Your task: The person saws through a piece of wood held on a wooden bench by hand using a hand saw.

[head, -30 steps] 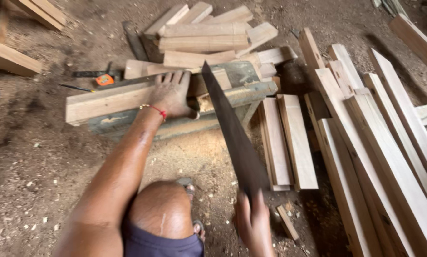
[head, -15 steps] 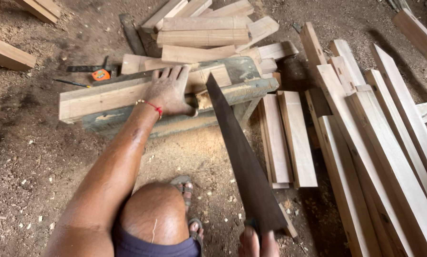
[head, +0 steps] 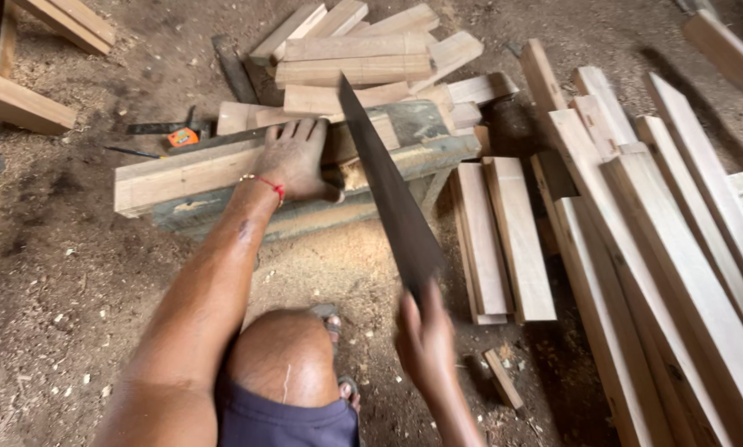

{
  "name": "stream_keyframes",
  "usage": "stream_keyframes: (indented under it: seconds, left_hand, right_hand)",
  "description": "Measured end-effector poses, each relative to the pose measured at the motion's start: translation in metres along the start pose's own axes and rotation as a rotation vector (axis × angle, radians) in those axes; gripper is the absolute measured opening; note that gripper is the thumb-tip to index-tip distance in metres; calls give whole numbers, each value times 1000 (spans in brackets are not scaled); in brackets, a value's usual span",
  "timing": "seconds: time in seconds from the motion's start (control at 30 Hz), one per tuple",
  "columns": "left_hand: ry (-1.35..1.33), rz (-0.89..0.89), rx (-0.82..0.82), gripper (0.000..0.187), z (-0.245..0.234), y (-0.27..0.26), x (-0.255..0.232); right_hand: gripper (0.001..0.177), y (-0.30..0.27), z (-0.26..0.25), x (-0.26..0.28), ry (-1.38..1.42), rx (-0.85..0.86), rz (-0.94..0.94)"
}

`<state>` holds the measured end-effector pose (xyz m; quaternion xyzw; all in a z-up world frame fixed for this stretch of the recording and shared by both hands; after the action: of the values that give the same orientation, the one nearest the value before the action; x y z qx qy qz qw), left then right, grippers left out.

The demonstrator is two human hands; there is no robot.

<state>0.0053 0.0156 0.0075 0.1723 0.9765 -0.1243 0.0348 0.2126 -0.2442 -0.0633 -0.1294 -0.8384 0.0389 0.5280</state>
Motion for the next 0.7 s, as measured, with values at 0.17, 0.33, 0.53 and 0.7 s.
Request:
stream_keyframes:
  seconds: [0.17, 0.33, 0.53, 0.7]
  left_hand:
    - [-19, 28, -41, 146, 7, 4, 2]
    - [12, 24, -75, 145, 4, 2, -1]
    - [39, 30, -59, 145, 3, -2, 1]
    - [3, 39, -14, 148, 9, 7, 6]
  right_hand:
    - [36, -99, -15, -60, 475, -147, 226]
    - [42, 10, 0, -2, 31, -8, -28]
    - [50, 83, 19, 54, 187, 70, -67]
    - [33, -77, -22, -46, 299, -25, 226]
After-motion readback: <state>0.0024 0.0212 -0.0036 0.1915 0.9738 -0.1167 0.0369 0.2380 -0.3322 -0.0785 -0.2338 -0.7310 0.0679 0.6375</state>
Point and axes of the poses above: each hand's wrist, its own y-axis towards the middle knuckle, its own z-axis out of the palm, x = y × z, the point moved 2 cm from there along y, towards the middle knuckle, and after that the axes turned 3 degrees about x, right-handed, at the moved point
